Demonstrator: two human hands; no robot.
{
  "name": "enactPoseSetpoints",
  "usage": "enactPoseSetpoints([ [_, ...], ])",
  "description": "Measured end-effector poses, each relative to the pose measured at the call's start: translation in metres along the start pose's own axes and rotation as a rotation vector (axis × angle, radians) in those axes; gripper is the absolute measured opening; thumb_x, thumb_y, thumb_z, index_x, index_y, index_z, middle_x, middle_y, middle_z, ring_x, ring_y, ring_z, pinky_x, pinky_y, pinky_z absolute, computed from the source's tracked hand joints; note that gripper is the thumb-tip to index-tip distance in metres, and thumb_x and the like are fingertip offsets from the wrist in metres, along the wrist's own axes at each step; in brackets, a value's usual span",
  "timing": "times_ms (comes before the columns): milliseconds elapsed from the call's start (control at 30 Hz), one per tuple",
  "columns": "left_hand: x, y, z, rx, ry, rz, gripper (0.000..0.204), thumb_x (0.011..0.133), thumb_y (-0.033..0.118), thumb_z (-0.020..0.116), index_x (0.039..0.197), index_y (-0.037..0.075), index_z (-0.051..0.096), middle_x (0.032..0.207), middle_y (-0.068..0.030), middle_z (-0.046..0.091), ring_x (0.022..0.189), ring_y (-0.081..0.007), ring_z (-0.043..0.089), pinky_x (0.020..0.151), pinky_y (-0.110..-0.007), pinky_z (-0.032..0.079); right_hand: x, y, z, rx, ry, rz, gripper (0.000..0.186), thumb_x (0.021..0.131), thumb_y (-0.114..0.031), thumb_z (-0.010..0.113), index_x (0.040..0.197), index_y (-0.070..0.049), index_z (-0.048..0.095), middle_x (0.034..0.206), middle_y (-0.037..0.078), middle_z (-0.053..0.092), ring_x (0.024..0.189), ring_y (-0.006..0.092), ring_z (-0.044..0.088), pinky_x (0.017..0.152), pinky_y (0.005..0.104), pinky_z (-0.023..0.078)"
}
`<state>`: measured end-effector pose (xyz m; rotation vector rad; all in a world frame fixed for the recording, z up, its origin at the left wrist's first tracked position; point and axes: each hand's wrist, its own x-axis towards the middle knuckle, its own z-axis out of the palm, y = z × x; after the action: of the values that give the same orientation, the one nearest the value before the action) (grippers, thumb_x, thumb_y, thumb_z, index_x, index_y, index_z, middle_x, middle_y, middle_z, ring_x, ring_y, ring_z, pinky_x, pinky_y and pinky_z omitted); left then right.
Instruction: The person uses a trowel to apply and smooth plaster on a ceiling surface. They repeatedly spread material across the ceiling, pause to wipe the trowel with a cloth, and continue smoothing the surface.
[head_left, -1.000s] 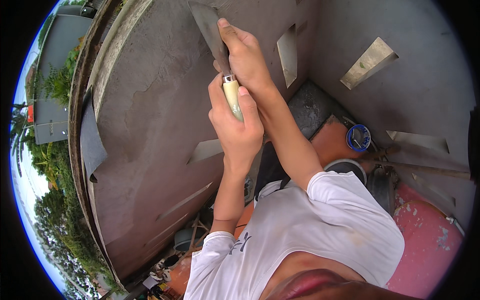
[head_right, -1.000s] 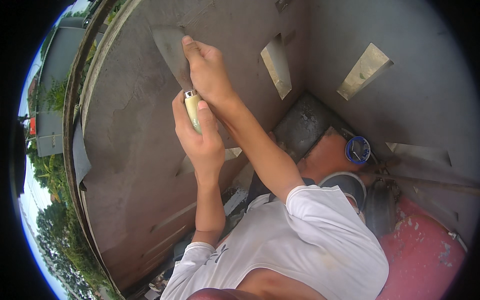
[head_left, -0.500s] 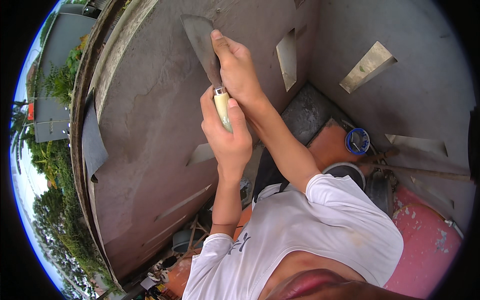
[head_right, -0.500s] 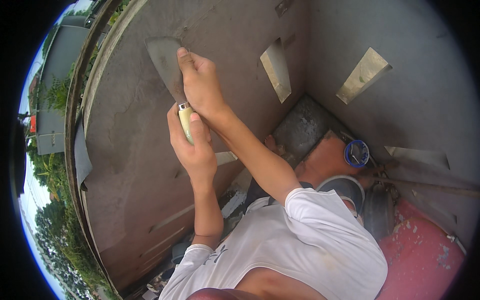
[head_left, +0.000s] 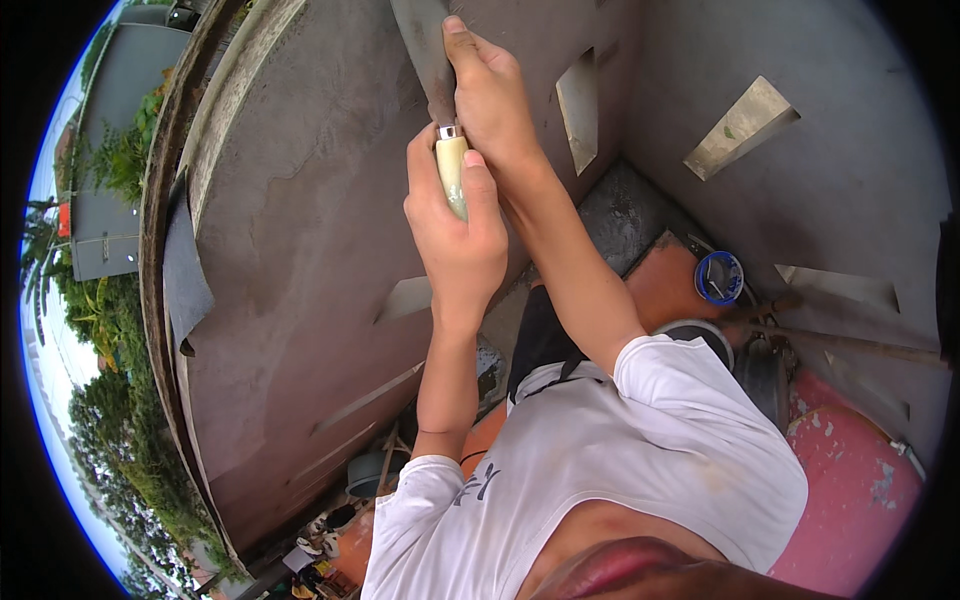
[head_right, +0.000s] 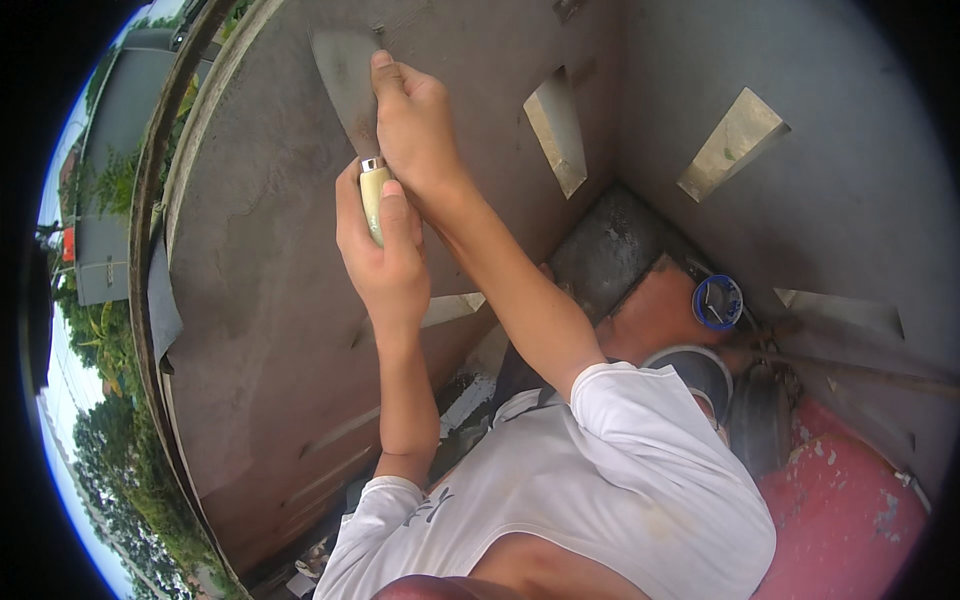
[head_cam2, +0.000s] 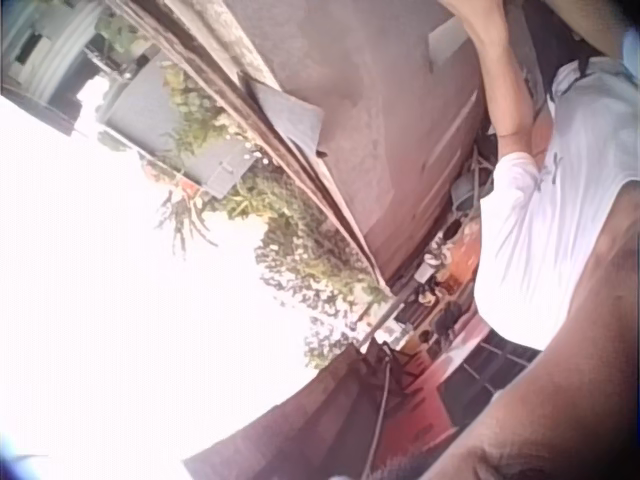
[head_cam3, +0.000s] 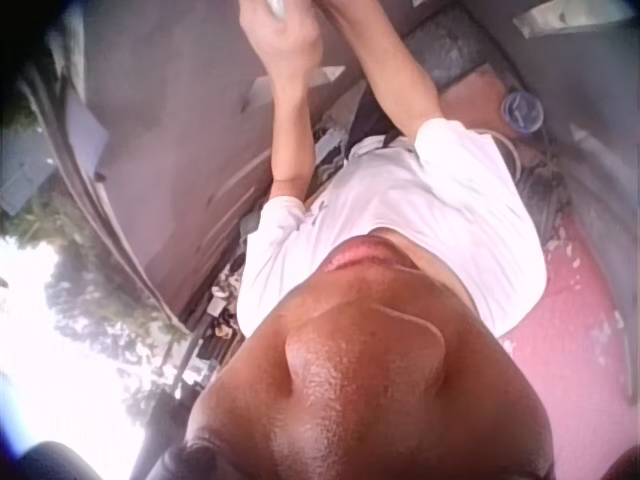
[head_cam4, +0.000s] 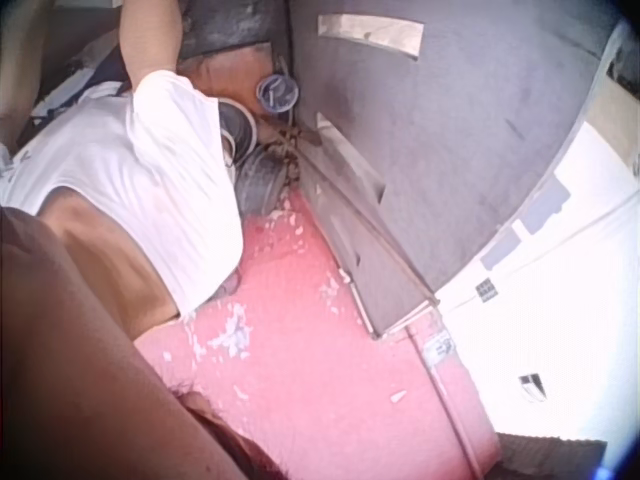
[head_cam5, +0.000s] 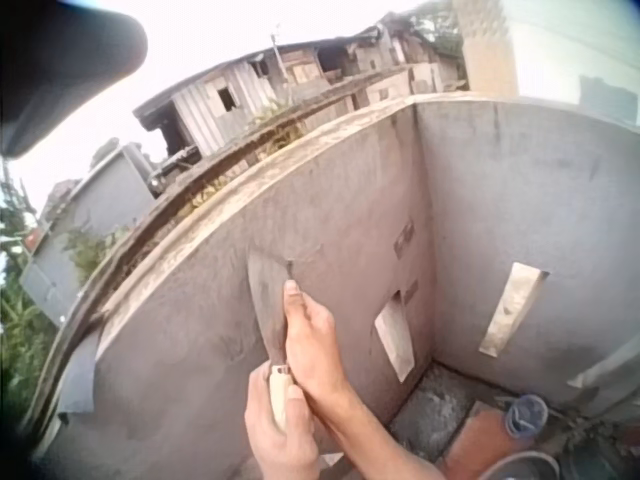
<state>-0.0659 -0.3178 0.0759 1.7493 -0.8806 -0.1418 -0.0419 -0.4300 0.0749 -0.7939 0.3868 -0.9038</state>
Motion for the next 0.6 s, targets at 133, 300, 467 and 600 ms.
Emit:
enactPoseSetpoints([
  [133,-0.019,-0.006,-0.001,-0.003,0.082,0.031,0.034,0.103,0.025,0.052,0.122,-0.003,0.050,0.066,0.0025,0.047,0.053,-0.0027,0.039,0.045,-0.021,0.029,-0.012,0.008,0.004,-0.053,-0.033,-0.026,0.049,0.107,-0.033,0.048,0.063,-0.013,0.039,0.060,-0.009,0.034,0.058,0.0048,0.028,0.050,0.0290,0.026],
  [300,-0.018,-0.004,-0.001,0.026,0.073,0.005,0.038,0.098,0.019,0.051,0.124,-0.008,0.049,0.081,-0.0113,0.061,0.071,-0.0179,0.056,0.066,-0.033,0.047,-0.013,0.006,0.000,0.010,-0.088,0.057,0.043,0.106,-0.037,0.051,0.071,-0.013,0.052,0.068,-0.010,0.042,0.062,0.0026,0.032,0.055,0.0235,0.032],
  [467,-0.026,0.004,-0.020,-0.034,0.044,-0.151,0.036,0.100,0.020,0.050,0.124,-0.007,0.050,0.084,-0.0127,0.060,0.073,-0.0178,0.057,0.067,-0.034,0.047,-0.021,0.015,0.015,-0.003,-0.012,-0.013,0.050,0.107,-0.034,0.048,0.063,-0.014,0.038,0.060,-0.009,0.032,0.056,0.0041,0.026,0.049,0.0290,0.026],
  [600,-0.027,0.004,-0.011,-0.002,0.052,0.005,0.036,0.099,0.018,0.051,0.124,-0.007,0.049,0.081,-0.0129,0.060,0.070,-0.0182,0.057,0.065,-0.034,0.047,-0.022,0.015,0.007,0.015,-0.069,0.037,0.049,0.107,-0.034,0.048,0.063,-0.014,0.038,0.060,-0.009,0.032,0.055,0.0044,0.026,0.048,0.0290,0.025],
])
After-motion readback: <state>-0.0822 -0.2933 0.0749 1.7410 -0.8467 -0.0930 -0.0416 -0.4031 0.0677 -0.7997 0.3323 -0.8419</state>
